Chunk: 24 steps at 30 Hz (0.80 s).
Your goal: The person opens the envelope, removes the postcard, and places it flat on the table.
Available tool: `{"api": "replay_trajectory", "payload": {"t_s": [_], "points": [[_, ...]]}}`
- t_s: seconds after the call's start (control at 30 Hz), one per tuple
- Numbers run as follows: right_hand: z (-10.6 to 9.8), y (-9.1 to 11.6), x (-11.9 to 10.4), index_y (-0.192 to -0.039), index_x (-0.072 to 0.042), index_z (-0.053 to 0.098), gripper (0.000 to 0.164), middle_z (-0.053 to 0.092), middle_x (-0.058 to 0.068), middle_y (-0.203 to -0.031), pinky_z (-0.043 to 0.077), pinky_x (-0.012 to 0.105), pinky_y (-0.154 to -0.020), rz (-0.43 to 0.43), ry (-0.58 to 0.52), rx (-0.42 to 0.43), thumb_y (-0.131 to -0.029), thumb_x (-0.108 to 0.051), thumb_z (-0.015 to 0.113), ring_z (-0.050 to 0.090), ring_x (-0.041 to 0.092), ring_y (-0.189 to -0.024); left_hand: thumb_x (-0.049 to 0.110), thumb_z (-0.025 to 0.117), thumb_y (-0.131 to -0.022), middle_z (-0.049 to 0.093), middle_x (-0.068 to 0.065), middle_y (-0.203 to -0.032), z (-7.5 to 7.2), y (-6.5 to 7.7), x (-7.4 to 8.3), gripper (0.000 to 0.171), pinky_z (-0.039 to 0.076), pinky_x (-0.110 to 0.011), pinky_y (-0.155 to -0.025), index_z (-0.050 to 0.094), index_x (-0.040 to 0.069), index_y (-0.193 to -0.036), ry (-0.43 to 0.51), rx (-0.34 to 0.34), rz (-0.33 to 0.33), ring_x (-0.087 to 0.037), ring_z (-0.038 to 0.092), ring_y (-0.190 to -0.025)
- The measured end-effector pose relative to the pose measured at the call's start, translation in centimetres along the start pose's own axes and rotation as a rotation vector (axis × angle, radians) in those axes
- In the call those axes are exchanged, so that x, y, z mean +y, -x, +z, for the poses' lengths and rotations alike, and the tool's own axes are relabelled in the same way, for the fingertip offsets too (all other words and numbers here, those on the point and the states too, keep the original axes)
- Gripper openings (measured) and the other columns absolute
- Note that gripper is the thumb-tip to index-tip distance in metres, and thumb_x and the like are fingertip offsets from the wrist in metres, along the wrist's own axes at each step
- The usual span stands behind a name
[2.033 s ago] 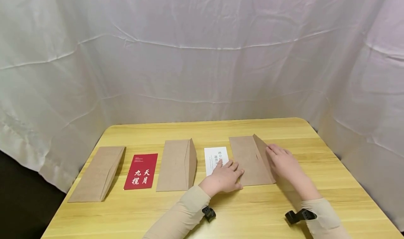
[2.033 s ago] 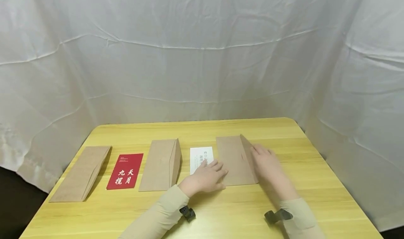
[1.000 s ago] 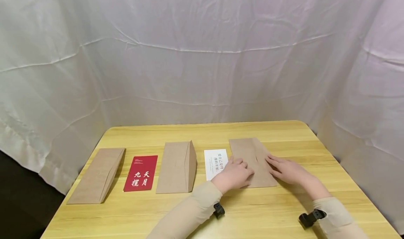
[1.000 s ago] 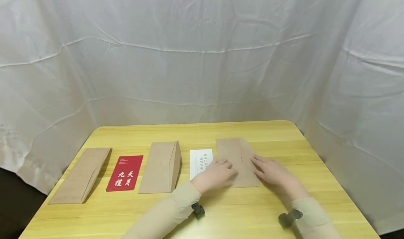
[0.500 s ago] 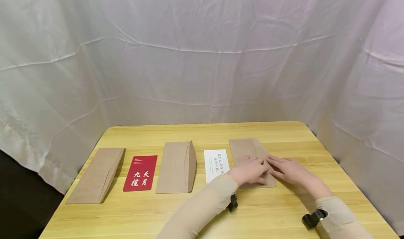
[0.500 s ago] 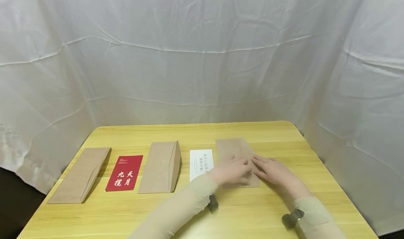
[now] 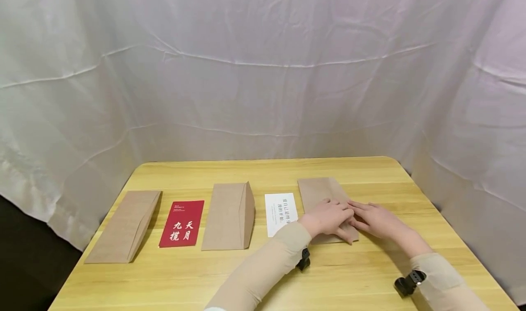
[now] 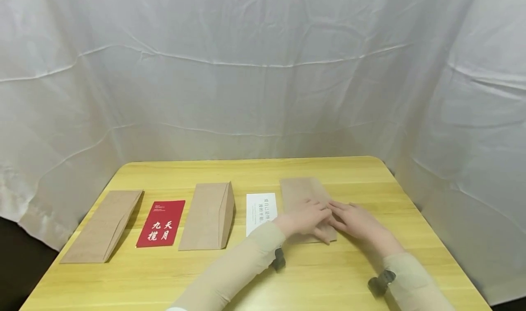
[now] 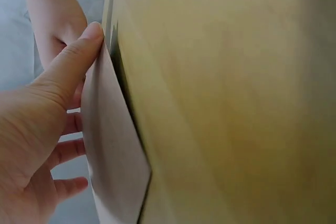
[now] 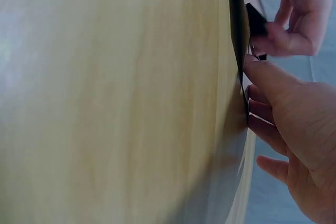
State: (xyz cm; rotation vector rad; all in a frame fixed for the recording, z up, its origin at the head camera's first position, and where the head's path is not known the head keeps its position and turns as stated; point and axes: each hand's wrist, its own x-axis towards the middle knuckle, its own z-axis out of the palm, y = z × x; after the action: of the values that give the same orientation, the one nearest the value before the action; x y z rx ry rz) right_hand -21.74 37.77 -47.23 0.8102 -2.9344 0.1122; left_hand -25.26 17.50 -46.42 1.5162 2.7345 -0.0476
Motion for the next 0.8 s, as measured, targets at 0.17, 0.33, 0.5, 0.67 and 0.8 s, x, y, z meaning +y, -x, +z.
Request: {"api": "replay_trajectory", "payload": {"t_s": [0.17, 0.33, 0.5, 0.67, 0.8], "points": [[0.0, 0.0, -0.1, -0.136, -0.002, 0.056, 0.052, 0.057, 0.019, -0.138, 0.043, 0.062, -0.099, -0.005, 0.016, -0.001, -0.095, -0.033, 0.061, 0.064, 0.037, -0.113, 0.077, 0.060, -0.073, 0.049, 0.017, -0.135, -0.2, 0.6, -0.2, 0.062, 0.037, -0.037, -0.113, 0.054, 0.039, -0.121, -0.049, -0.008, 0.024, -0.007, 0.043, -0.129], [0.3, 0.1, 0.1, -0.135, -0.001, 0.057, 0.053, 0.059, 0.020, -0.135, 0.043, 0.061, -0.100, -0.033, 0.058, 0.017, -0.093, -0.033, 0.064, 0.063, 0.036, -0.117, 0.073, 0.066, -0.071, 0.049, 0.015, -0.129, -0.7, 1.3, -0.4, 0.063, 0.039, -0.029, -0.110, 0.059, 0.042, -0.126, -0.101, -0.022, 0.060, -0.005, 0.042, -0.126], [0.7, 0.1, 0.4, -0.133, -0.002, 0.059, 0.054, 0.060, 0.018, -0.134, 0.042, 0.060, -0.102, -0.075, 0.091, 0.066, -0.091, -0.034, 0.067, 0.060, 0.034, -0.121, 0.068, 0.070, -0.071, 0.049, 0.014, -0.126, -1.3, 1.9, -0.6, 0.062, 0.039, -0.020, -0.106, 0.060, 0.038, -0.125, -0.073, -0.016, 0.095, -0.004, 0.044, -0.120], [1.2, -0.2, 0.9, -0.140, -0.007, 0.053, 0.061, 0.052, 0.014, -0.145, 0.036, 0.057, -0.107, -0.100, 0.144, 0.070, -0.092, -0.045, 0.062, 0.049, 0.034, -0.133, 0.066, 0.072, -0.071, 0.049, 0.012, -0.125, -1.3, 2.0, -1.0, 0.070, 0.036, -0.015, -0.105, 0.057, 0.035, -0.132, -0.026, -0.005, 0.140, -0.005, 0.044, -0.122], [1.6, -1.0, 1.6, -0.144, -0.008, 0.048, 0.067, 0.047, 0.012, -0.150, 0.020, 0.046, -0.121, -0.196, 0.197, 0.121, -0.092, -0.048, 0.060, 0.045, 0.031, -0.137, 0.065, 0.073, -0.070, 0.049, 0.011, -0.121, -1.1, 1.9, -1.3, 0.071, 0.037, -0.015, -0.103, 0.058, 0.034, -0.132, 0.001, 0.000, 0.148, -0.005, 0.043, -0.121]]}}
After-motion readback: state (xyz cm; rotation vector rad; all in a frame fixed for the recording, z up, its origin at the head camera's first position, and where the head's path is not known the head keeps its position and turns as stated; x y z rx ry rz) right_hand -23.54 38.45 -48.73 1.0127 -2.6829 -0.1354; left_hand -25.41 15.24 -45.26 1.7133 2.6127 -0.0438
